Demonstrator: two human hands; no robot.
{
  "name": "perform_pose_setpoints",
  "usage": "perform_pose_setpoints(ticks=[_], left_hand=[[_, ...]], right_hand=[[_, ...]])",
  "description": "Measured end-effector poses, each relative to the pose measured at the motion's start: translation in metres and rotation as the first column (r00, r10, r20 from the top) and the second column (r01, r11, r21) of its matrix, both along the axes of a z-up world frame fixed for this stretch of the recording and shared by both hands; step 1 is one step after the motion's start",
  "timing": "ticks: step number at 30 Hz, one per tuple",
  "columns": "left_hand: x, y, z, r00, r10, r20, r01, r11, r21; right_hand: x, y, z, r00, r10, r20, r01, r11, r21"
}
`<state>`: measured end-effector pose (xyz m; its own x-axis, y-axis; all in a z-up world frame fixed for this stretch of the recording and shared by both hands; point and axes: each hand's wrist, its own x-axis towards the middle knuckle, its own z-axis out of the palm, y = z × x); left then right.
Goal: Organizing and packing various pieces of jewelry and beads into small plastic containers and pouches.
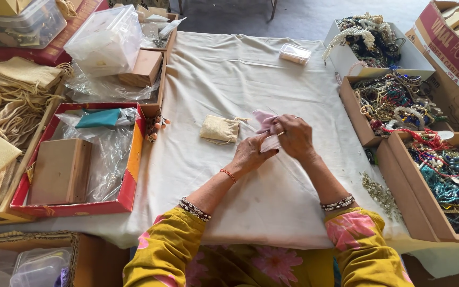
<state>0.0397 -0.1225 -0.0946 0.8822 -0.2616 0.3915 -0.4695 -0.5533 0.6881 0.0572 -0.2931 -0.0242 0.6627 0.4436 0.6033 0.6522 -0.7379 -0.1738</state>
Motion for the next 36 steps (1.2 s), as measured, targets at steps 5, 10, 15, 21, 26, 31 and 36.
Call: perform_pose_setpoints(ticks=[5,10,15,21,26,31,36], left_hand=[[-0.013,0.002,0.025,0.995,0.019,-0.100,-0.010,0.996,0.087],[0.007,0.006,0.007,0.980,-0.034,-0.196,-0.038,0.936,-0.350],[0.024,0.000,-0.029,0.864,-0.264,-0.429,-0.152,0.676,-0.721],[0.070,0.002,-0.134,0.941,-0.333,-0.059,0.213,0.718,-0.663],[0.024,-0.008,-0.017,0.792,-0.391,-0.469,-0.122,0.651,-0.749],[0.017,-0.006,-0.017,0.817,-0.417,-0.397,-0.011,0.679,-0.734],[0.009,0.004,0.004,0.797,-0.463,-0.388,0.013,0.655,-0.755]], right_hand=[[0.027,-0.037,-0.022,0.822,0.265,-0.505,0.212,0.680,0.702],[0.022,-0.029,-0.022,0.967,-0.135,-0.218,0.247,0.710,0.659],[-0.025,0.019,-0.019,0.990,0.139,0.017,-0.118,0.761,0.638],[-0.030,0.041,-0.006,0.978,0.161,0.136,-0.146,0.983,-0.116],[0.002,0.005,-0.021,0.986,-0.086,-0.145,0.101,0.990,0.102],[0.024,-0.020,-0.024,0.793,0.272,-0.546,0.184,0.747,0.639],[0.018,-0.015,-0.011,0.533,0.722,-0.441,0.202,0.397,0.895]])
